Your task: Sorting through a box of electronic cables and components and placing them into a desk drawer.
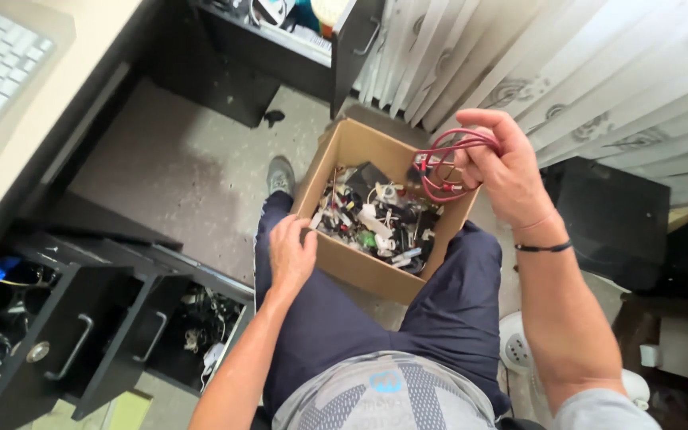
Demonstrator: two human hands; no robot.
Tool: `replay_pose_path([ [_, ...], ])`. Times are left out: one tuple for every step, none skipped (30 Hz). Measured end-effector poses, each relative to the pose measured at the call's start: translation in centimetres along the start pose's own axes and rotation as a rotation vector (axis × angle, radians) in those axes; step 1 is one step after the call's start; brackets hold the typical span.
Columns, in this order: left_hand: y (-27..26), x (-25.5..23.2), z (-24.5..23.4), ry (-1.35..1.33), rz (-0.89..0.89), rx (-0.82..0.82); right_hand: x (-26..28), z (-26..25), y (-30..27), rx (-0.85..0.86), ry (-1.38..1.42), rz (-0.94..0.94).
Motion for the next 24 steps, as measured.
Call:
replay_pose_path([
  [0.8,-1.9,-0.5,-0.198,0.053,-0.046,1.5,0.5,0.0,0.027,0.005,-0.024],
  [1.6,-3.1,-0.6,-0.200,0.056,-0.052,3.0,0.8,0.2,0.028,0.005,-0.031],
  [2.3,-4.6,-0.4,-0.320,0.065,-0.023,4.5,1.4,0.3,0.049,0.012,-0.055],
  [2.9,-6.0,-0.3,-0.437,0.071,0.006,6.0,2.1,0.4,0.073,0.020,-0.078],
  [4.2,-8.4,-2.2,-0.437,0.074,-0.001,7.7,2.5,0.3,0.076,0.021,-0.084],
  [5.1,-10.6,-3.2,-0.447,0.032,0.111,9.2,3.2,0.1,0.109,-0.056,-0.093],
  [5.9,-12.9,-4.2,-0.457,-0.010,0.223,10.7,3.9,0.0,0.140,-0.134,-0.103],
  [6.2,-13.0,-3.7,-0.451,-0.012,0.208,11.4,4.2,0.0,0.153,-0.127,-0.112],
  [6.3,-13.4,-3.0,-0.464,0.002,0.234,12.1,4.3,0.2,0.138,-0.085,-0.115],
  [6.4,-13.8,-2.3,-0.477,0.016,0.261,12.9,4.3,0.3,0.125,-0.043,-0.117],
  [6.7,-14.2,-2.9,-0.470,0.012,0.246,13.6,4.4,0.4,0.139,-0.036,-0.124],
  [6.6,-14.7,-2.7,-0.452,0.010,0.320,14.2,4.4,0.5,0.144,0.066,-0.092],
  [6.4,-15.3,-2.5,-0.434,0.007,0.395,14.8,4.3,0.7,0.150,0.168,-0.060],
  [6.4,-15.3,-2.4,-0.429,0.003,0.387,15.4,4.2,1.0,0.158,0.173,-0.061],
  [6.1,-15.3,-1.6,-0.411,-0.002,0.456,16.1,3.7,1.3,0.126,0.191,-0.079],
  [5.5,-15.4,-0.9,-0.394,-0.008,0.529,16.7,3.2,1.6,0.091,0.206,-0.094],
  [5.2,-15.4,-0.7,-0.390,-0.012,0.526,16.7,2.8,2.4,0.095,0.210,-0.092],
  [4.2,-15.5,0.1,-0.337,0.008,0.612,16.9,1.4,3.2,-0.005,0.162,-0.137],
  [3.2,-15.6,1.0,-0.283,0.027,0.698,17.1,0.0,4.1,-0.106,0.114,-0.181],
  [2.5,-15.1,1.9,-0.282,0.026,0.702,17.7,-0.2,4.6,-0.109,0.114,-0.177],
  [1.2,-14.6,3.2,-0.326,-0.028,0.780,19.0,1.3,4.5,0.084,-0.011,-0.290],
  [-0.1,-14.3,4.6,-0.372,-0.079,0.860,20.1,2.7,4.1,0.271,-0.135,-0.409],
  [0.0,-14.9,4.4,-0.372,-0.077,0.867,18.1,0.5,5.3,0.266,-0.137,-0.404],
  [0.2,-15.3,4.1,-0.438,-0.145,0.851,15.8,-2.0,6.6,0.218,-0.101,-0.356],
])
Point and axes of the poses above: each hand's wrist, its own y-axis towards the middle knuckle, its own z-axis out of the palm, x = y × z, the point moved 9 cm from there along y, towards the middle knuckle, and after that the axes turned 13 degrees about -x, right-handed, at the moved point
